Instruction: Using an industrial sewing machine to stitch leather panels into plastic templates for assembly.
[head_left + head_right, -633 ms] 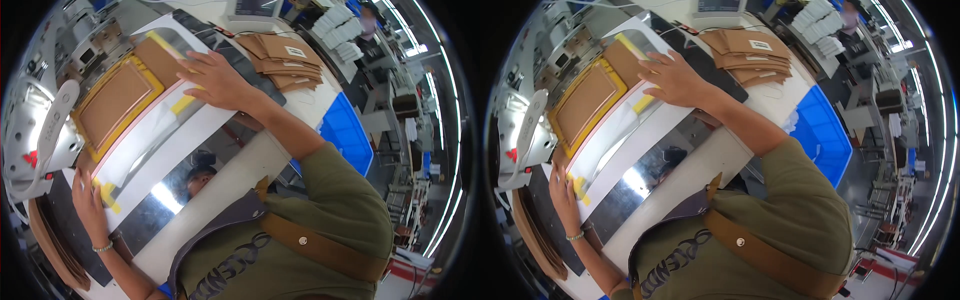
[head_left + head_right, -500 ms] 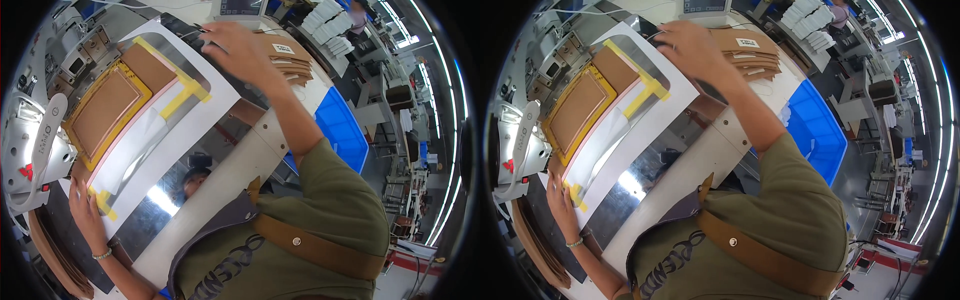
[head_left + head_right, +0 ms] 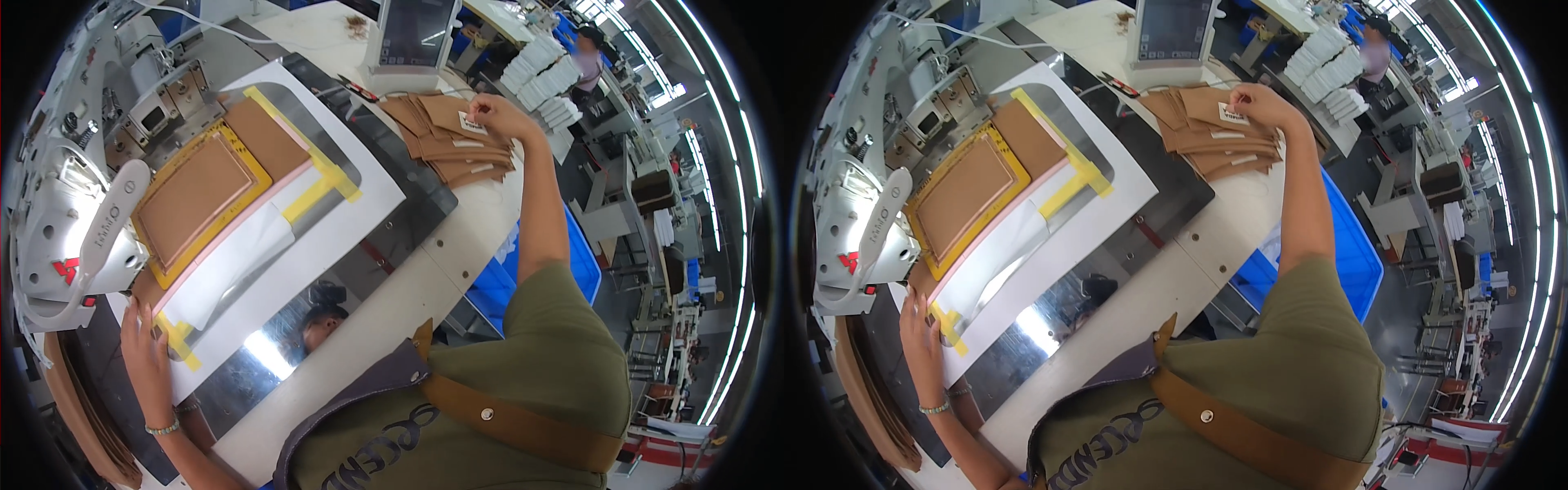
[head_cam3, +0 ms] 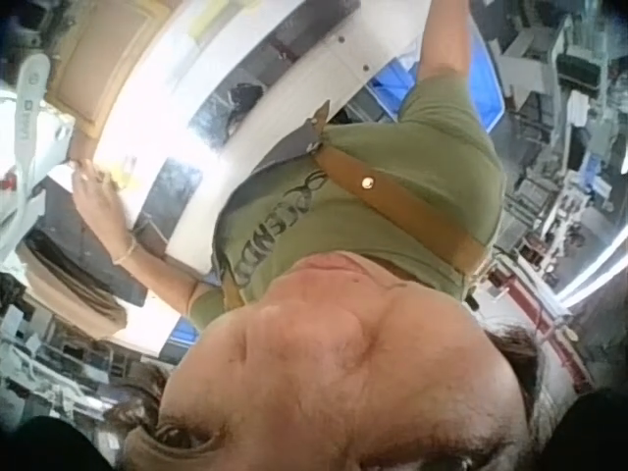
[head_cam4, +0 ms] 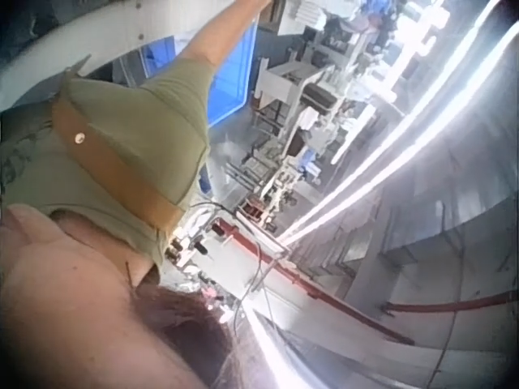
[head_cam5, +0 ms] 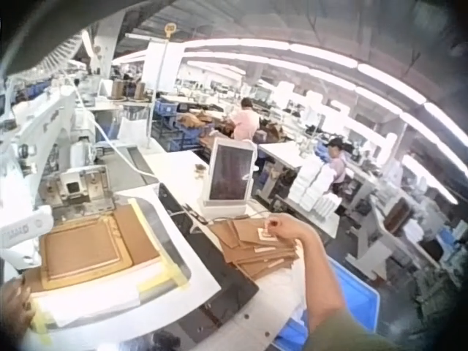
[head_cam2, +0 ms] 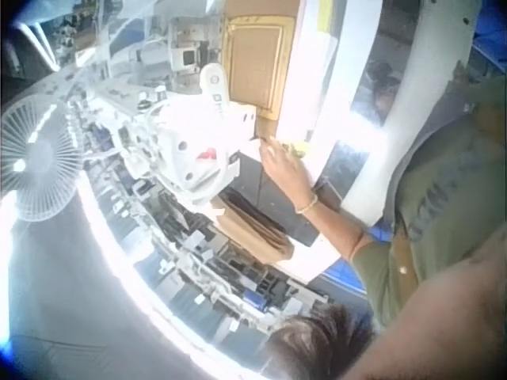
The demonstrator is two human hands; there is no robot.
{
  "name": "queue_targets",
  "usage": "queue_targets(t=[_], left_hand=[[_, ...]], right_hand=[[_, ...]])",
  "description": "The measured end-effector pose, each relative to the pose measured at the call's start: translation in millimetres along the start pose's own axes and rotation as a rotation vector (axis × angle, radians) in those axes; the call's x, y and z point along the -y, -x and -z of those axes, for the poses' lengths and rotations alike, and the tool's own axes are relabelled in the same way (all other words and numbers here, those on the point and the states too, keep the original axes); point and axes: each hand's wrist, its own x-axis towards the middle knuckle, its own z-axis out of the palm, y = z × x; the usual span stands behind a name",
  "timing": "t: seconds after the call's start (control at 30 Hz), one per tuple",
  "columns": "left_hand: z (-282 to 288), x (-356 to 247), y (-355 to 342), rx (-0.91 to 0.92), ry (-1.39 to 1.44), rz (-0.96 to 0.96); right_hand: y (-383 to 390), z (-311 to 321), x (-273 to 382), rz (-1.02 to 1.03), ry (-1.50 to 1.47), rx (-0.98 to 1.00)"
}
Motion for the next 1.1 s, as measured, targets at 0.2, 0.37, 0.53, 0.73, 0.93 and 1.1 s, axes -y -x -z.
queue_targets(t=[0.2,0.37,0.53,0.73,0.93,1.1], left_hand=[[33.8,6.4,0.8,0.064,0.023,0.059],[34.4,-2.6,-19.0,0.030,0.123,-0.058],[21.7,-5.2,-35.5,0.045,0.008,-0.059],[8.4,-2.8,-48.3,0.002,0.026,-0.103],[-10.0,9.8,-69.6,0.107,0.051,0.014],[-14.7,13.3,-87.4,0.067,0.162,-0.021]], right_hand=[[-4.0,-13.1,115.3,0.197,-0.634,-0.081],[-67.4,-116.9,231.2,0.547,-0.140,-0.095],[-113.8,-215.6,319.7,0.804,0.077,-0.115],[-118.0,-283.3,339.2,0.924,0.318,-0.163],[-124.8,-292.5,332.2,1.052,0.327,-0.299],[-132.7,-305.0,336.8,1.090,0.321,-0.355]])
